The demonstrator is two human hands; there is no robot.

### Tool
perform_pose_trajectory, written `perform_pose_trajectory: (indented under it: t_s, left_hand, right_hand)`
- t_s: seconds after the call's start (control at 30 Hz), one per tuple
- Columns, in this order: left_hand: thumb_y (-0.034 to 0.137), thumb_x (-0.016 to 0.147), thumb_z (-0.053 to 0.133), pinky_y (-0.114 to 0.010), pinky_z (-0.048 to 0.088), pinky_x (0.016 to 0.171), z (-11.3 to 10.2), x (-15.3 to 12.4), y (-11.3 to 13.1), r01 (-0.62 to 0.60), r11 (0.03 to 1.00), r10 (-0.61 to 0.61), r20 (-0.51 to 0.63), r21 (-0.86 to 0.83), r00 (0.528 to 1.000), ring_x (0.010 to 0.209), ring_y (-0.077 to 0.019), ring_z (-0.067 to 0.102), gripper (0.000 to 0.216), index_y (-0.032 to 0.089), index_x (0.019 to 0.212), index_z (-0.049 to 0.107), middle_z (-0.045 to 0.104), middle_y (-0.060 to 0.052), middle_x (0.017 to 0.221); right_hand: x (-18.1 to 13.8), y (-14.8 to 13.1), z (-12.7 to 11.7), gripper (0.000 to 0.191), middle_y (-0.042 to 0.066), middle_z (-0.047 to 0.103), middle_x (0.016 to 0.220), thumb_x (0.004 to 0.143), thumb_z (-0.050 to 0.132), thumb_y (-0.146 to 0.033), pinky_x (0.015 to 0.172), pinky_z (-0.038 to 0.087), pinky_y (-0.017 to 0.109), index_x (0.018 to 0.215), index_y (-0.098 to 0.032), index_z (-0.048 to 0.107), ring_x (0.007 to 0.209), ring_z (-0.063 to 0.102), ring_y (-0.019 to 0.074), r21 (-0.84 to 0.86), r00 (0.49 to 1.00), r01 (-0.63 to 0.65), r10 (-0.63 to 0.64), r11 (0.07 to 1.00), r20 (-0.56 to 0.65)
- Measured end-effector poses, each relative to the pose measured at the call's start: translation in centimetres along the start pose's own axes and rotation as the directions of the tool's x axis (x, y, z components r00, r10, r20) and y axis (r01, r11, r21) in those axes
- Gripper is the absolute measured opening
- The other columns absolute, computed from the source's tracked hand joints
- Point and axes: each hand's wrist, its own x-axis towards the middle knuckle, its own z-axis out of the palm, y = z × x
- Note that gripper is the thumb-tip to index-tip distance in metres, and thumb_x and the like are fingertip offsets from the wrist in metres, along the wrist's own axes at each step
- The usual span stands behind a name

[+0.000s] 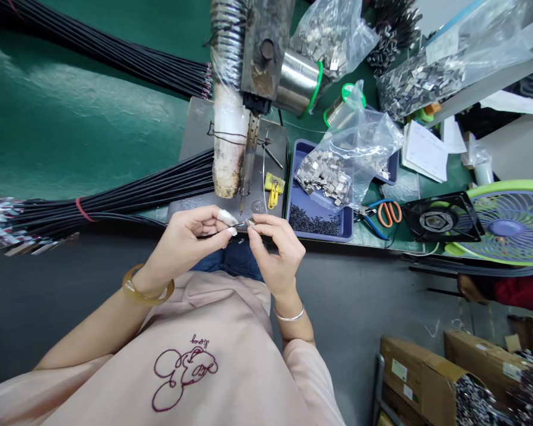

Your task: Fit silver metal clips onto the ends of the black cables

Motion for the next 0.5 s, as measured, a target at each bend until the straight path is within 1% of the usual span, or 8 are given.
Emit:
perform_pose_trajectory:
  t_s: [0.1,0.17,0.27,0.33,0.43,0.5]
  left_hand:
    - [0.022,0.083,0.069,-0.019,0.046,0.057,0.03,0.16,0.19,-0.013,1.000,0.013,0.002,-0.001,1.000,0.058,-0.0086,0.055,0.011,0.014,0.077,0.066,0.062,0.001,0.064]
    - [0.023,0.085,0.068,-0.019,0.047,0.056,-0.06,0.24,0.27,-0.016,1.000,0.016,0.027,0.008,1.000,0.057,-0.0089,0.056,0.012,0.014,0.076,0.066,0.063,0.000,0.063]
    - [0.022,0.089,0.064,-0.019,0.044,0.052,-0.30,0.32,0.39,-0.008,1.000,0.005,0.090,0.028,0.996,0.052,-0.0077,0.053,0.015,0.014,0.076,0.065,0.063,0.001,0.061]
    - [0.023,0.092,0.061,-0.019,0.042,0.051,-0.48,0.36,0.48,0.005,0.999,-0.010,0.138,0.036,0.990,0.050,-0.0070,0.050,0.022,0.014,0.072,0.063,0.062,0.001,0.059]
    - [0.029,0.094,0.062,-0.020,0.042,0.053,-0.72,0.42,0.53,0.015,0.999,-0.022,0.180,0.041,0.983,0.053,-0.0078,0.051,0.030,0.015,0.068,0.060,0.061,0.000,0.058]
    - [0.031,0.094,0.063,-0.020,0.043,0.055,-0.83,0.46,0.48,0.016,0.999,-0.025,0.194,0.049,0.981,0.055,-0.0087,0.053,0.031,0.015,0.068,0.061,0.061,0.000,0.059]
  right_hand:
    - [0.02,0.34,0.19,0.007,0.004,0.078,0.100,0.091,0.068,-0.022,0.076,0.064,0.032,0.089,-0.024,0.074,0.094,0.074,0.0178,0.100,0.986,-0.142,0.132,0.985,0.098]
    - [0.05,0.49,0.22,0.008,0.005,0.077,0.101,0.091,0.068,-0.024,0.074,0.064,0.030,0.088,-0.024,0.075,0.092,0.075,0.0174,0.144,0.974,-0.199,0.179,0.969,0.141]
    - [0.07,0.70,0.23,0.008,0.005,0.077,0.101,0.091,0.068,-0.025,0.074,0.064,0.029,0.087,-0.023,0.075,0.091,0.074,0.0162,0.199,0.964,-0.235,0.202,0.951,0.172]
    - [0.06,0.85,0.24,0.007,0.004,0.077,0.102,0.090,0.068,-0.024,0.075,0.064,0.028,0.088,-0.023,0.075,0.091,0.074,0.0152,0.239,0.961,-0.245,0.202,0.940,0.191]
    - [-0.01,1.01,0.27,0.006,0.004,0.077,0.103,0.090,0.069,-0.022,0.075,0.064,0.026,0.089,-0.024,0.075,0.090,0.074,0.0145,0.276,0.959,-0.250,0.197,0.928,0.204]
    - [-0.09,1.05,0.28,0.006,0.004,0.077,0.102,0.089,0.069,-0.023,0.074,0.064,0.027,0.088,-0.023,0.075,0.091,0.074,0.0150,0.259,0.961,-0.244,0.197,0.935,0.195]
